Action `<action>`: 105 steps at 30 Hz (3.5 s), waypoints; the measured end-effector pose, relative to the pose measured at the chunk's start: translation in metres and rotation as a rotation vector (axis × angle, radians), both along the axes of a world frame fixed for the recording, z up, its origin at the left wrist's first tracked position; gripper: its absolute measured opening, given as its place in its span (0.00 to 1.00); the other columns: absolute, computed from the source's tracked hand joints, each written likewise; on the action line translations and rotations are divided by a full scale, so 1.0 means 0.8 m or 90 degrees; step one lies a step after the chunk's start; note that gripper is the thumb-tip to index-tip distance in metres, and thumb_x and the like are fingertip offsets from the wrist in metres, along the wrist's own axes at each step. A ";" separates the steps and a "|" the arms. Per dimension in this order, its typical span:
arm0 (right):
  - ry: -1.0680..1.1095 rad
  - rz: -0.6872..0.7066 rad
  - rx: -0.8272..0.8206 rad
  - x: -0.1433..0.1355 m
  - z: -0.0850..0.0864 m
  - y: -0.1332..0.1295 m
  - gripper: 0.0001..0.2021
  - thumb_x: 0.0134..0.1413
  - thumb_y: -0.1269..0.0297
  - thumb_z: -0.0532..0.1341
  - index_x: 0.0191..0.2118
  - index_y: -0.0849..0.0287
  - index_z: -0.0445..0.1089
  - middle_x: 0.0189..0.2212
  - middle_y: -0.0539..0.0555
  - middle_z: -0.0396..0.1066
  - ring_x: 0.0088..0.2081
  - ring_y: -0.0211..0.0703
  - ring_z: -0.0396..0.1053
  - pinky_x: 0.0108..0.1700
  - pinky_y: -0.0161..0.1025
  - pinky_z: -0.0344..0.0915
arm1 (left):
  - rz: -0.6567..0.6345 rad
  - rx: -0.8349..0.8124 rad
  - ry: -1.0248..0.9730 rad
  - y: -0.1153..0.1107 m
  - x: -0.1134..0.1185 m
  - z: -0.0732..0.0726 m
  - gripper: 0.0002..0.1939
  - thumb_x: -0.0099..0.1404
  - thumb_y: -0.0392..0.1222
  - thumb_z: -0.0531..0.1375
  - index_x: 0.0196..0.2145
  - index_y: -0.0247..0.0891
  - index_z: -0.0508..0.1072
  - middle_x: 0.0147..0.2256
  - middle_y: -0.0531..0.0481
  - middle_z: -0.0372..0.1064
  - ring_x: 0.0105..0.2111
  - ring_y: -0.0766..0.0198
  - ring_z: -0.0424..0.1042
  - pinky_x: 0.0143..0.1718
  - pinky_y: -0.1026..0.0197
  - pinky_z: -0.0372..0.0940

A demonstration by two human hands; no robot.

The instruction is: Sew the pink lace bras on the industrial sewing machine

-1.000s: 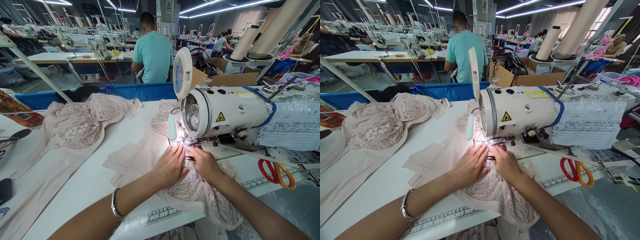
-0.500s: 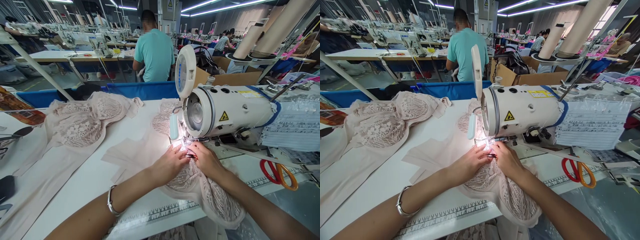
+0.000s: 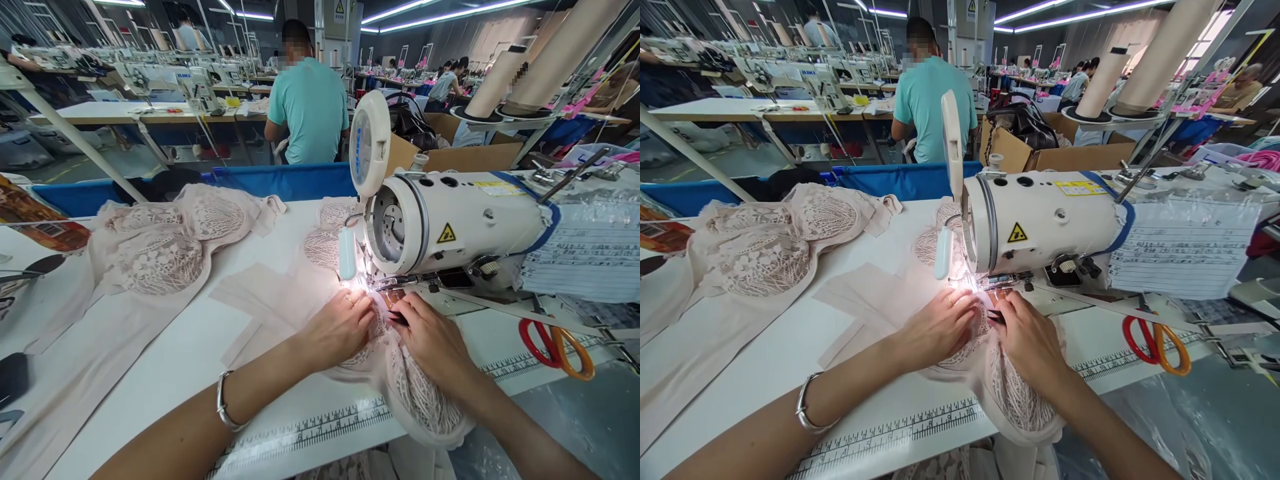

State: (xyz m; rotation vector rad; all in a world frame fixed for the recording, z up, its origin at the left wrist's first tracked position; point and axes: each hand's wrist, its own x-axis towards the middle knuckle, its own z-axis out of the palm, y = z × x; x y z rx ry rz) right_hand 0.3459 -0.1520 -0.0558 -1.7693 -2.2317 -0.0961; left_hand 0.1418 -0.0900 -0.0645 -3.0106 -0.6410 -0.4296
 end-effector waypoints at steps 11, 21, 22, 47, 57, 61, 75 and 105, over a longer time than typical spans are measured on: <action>-0.004 0.080 0.042 0.026 -0.026 -0.008 0.09 0.62 0.67 0.54 0.32 0.58 0.69 0.21 0.50 0.70 0.23 0.40 0.67 0.28 0.37 0.54 | -0.068 -0.025 -0.052 0.003 0.002 -0.008 0.10 0.75 0.38 0.52 0.42 0.32 0.72 0.43 0.40 0.74 0.47 0.54 0.73 0.51 0.51 0.66; -0.113 0.050 -0.245 0.023 0.012 0.033 0.36 0.51 0.72 0.55 0.67 0.45 0.60 0.35 0.49 0.81 0.34 0.47 0.75 0.32 0.38 0.55 | -0.081 -0.046 -0.093 0.005 0.000 -0.006 0.18 0.77 0.44 0.47 0.45 0.33 0.74 0.43 0.40 0.75 0.47 0.52 0.72 0.52 0.47 0.66; -0.111 0.049 -0.245 0.021 0.012 0.035 0.35 0.51 0.72 0.55 0.67 0.45 0.60 0.36 0.49 0.81 0.34 0.47 0.75 0.32 0.38 0.55 | -0.078 -0.041 -0.091 0.005 0.000 -0.005 0.18 0.76 0.44 0.48 0.44 0.32 0.75 0.43 0.39 0.75 0.48 0.51 0.71 0.52 0.48 0.65; -0.011 0.159 -0.144 0.038 -0.003 0.055 0.27 0.52 0.75 0.57 0.58 0.49 0.72 0.42 0.51 0.81 0.42 0.45 0.76 0.42 0.37 0.66 | 0.014 -0.035 -0.044 0.006 -0.006 -0.004 0.26 0.77 0.55 0.44 0.58 0.33 0.66 0.54 0.37 0.71 0.58 0.45 0.65 0.60 0.36 0.47; -0.014 0.190 -0.119 0.041 0.001 0.063 0.28 0.51 0.80 0.54 0.53 0.47 0.76 0.46 0.49 0.80 0.48 0.44 0.75 0.46 0.38 0.67 | 0.021 -0.041 -0.035 0.010 -0.008 -0.005 0.25 0.75 0.56 0.47 0.54 0.34 0.69 0.53 0.37 0.71 0.59 0.44 0.64 0.59 0.36 0.48; -0.033 0.184 -0.117 0.041 -0.001 0.069 0.25 0.54 0.78 0.56 0.51 0.46 0.76 0.43 0.48 0.80 0.44 0.43 0.75 0.42 0.36 0.65 | 0.029 -0.046 -0.019 0.012 -0.009 0.000 0.23 0.76 0.54 0.48 0.56 0.36 0.67 0.54 0.37 0.71 0.58 0.44 0.65 0.58 0.35 0.49; -0.079 0.241 -0.026 0.065 -0.003 0.033 0.27 0.51 0.80 0.54 0.52 0.48 0.75 0.24 0.47 0.72 0.27 0.38 0.66 0.32 0.34 0.54 | 0.025 -0.061 -0.031 0.010 -0.006 -0.002 0.23 0.76 0.53 0.46 0.55 0.35 0.68 0.46 0.40 0.73 0.46 0.50 0.71 0.55 0.38 0.51; -0.092 0.146 -0.064 0.060 -0.007 0.066 0.21 0.59 0.70 0.58 0.55 0.45 0.74 0.38 0.50 0.78 0.35 0.44 0.73 0.32 0.36 0.63 | 0.179 -0.088 -0.117 0.012 0.003 -0.016 0.14 0.72 0.39 0.52 0.51 0.39 0.72 0.57 0.38 0.67 0.56 0.44 0.65 0.59 0.33 0.51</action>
